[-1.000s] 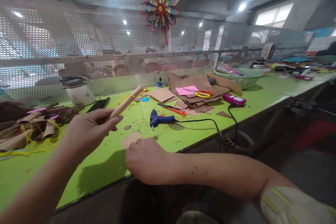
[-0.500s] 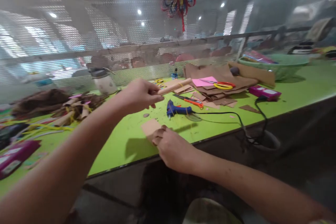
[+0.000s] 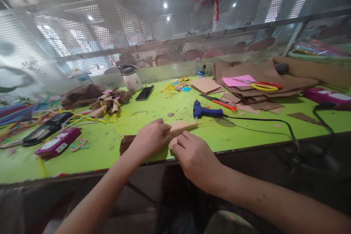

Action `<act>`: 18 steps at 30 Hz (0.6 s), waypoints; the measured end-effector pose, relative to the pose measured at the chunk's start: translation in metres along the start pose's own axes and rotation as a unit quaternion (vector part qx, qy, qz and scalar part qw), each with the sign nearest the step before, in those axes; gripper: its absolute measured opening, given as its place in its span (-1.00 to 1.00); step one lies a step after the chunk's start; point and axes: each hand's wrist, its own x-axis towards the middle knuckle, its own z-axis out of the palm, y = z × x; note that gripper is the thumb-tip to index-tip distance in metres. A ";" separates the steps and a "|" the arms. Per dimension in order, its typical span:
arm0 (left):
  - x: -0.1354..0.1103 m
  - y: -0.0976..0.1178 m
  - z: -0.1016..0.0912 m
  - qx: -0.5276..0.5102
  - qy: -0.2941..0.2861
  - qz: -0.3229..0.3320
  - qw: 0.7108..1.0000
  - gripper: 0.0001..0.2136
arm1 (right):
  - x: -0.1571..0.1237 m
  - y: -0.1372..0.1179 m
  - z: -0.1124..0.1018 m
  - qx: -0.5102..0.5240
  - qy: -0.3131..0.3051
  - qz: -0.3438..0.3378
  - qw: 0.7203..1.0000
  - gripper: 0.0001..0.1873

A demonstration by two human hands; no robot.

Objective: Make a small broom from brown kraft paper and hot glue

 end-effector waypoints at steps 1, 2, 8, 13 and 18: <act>-0.001 0.000 0.000 -0.002 -0.007 0.000 1.000 -0.74 | 0.002 -0.001 0.002 0.002 0.001 0.001 1.000 -0.80; -0.002 -0.001 0.000 -0.008 -0.014 -0.001 1.000 -0.74 | 0.003 -0.002 0.003 0.007 0.004 0.004 1.000 -0.79; -0.003 -0.006 0.003 -0.048 -0.024 0.006 0.999 -0.76 | -0.003 0.004 0.004 0.076 -0.001 -0.017 0.997 -0.74; -0.003 -0.007 0.002 -0.055 -0.038 0.023 0.998 -0.77 | -0.013 0.038 -0.024 0.162 0.029 0.017 0.986 -0.84; -0.007 -0.002 -0.004 -0.063 0.013 0.052 0.997 -0.77 | 0.008 0.067 -0.042 0.152 -0.048 0.018 0.987 -0.51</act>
